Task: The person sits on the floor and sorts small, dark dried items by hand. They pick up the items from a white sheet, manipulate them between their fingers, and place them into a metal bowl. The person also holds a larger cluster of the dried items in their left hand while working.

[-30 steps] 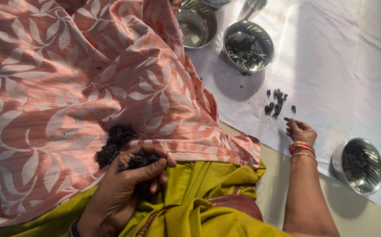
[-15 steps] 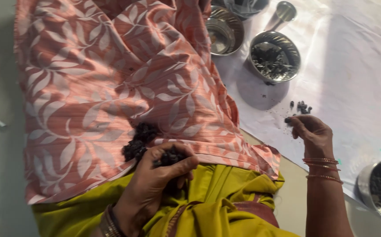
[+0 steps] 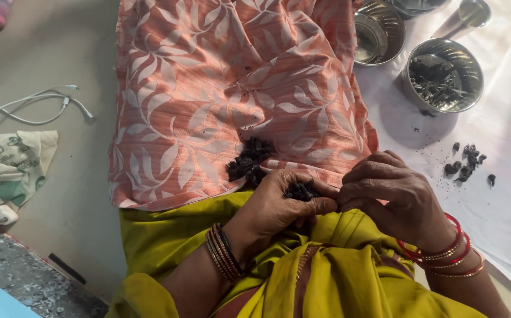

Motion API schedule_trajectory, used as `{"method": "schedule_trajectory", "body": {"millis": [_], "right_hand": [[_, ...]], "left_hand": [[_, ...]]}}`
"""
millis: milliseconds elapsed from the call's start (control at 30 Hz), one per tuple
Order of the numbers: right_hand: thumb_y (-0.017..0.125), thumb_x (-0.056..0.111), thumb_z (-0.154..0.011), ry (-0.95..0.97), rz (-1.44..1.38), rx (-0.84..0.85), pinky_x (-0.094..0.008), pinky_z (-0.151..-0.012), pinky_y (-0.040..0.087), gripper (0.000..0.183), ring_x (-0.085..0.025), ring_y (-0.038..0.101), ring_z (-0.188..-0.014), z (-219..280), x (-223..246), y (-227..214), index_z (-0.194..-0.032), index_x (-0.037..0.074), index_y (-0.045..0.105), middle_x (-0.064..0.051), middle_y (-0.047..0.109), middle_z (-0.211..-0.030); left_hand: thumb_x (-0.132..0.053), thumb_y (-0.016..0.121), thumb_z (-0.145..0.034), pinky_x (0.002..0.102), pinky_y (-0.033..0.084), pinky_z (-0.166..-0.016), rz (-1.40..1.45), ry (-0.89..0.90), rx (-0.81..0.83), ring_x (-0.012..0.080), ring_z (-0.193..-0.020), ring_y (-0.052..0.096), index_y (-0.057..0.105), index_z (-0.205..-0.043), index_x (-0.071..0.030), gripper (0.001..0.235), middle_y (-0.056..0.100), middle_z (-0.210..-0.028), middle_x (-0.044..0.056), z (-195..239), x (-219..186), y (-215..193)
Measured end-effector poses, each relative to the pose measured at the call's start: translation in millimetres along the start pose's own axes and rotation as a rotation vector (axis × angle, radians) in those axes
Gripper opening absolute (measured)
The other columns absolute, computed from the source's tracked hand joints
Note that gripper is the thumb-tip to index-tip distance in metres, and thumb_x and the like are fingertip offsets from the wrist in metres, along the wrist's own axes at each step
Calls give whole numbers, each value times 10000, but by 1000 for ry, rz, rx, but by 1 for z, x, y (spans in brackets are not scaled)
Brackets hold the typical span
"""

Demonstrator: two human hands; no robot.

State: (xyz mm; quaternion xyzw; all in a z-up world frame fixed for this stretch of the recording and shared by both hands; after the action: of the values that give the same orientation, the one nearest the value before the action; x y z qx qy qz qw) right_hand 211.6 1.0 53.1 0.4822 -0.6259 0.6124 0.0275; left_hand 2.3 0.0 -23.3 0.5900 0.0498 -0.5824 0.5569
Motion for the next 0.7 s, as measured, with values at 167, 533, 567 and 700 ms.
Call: {"method": "schedule_trajectory", "body": {"millis": [167,533,567,700], "right_hand": [[819,61,-703,-39,10,-61,-344,-830,510,228,-208,683,-869,-1,3,9,-915,100,747,-31,709,-905],[805,52,-715,132,-30,-81,-330,-855,473,187,-193,685,-840,0,1,28,-863,92,698,-24,704,-872],[791,50,-758,199,-136,-91,-300,-839,512,171,-170,697,-849,3,-2,30,-899,71,698,-19,715,-870],[762,80,-923,408,-463,-112,-297,-893,527,132,-164,653,-975,11,-10,34,-1009,0,701,-80,719,-999]], "left_hand": [[-99,842,-834,187,451,-546,74,18,67,31,-622,583,767,-1047,-23,237,696,-788,-19,-3,5,-7],[-100,847,-874,197,465,-565,-69,134,131,49,-663,627,774,-957,-31,130,674,-791,-21,-4,2,-21],[-103,838,-881,195,464,-568,-31,119,146,49,-669,629,761,-960,-35,129,684,-801,-16,-4,2,-22],[-89,827,-861,201,469,-561,135,47,103,62,-656,633,741,-965,-26,149,689,-786,12,-1,-3,-15]]}}
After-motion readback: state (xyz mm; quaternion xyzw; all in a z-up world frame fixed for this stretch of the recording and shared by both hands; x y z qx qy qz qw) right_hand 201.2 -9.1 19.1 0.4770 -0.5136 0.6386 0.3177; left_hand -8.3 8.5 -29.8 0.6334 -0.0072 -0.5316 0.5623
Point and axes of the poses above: each hand's wrist, its own z-axis away from the middle knuckle, its own y-axis out of the palm, x = y × z, the point moved 1 cm from there along -z, towards the middle knuckle
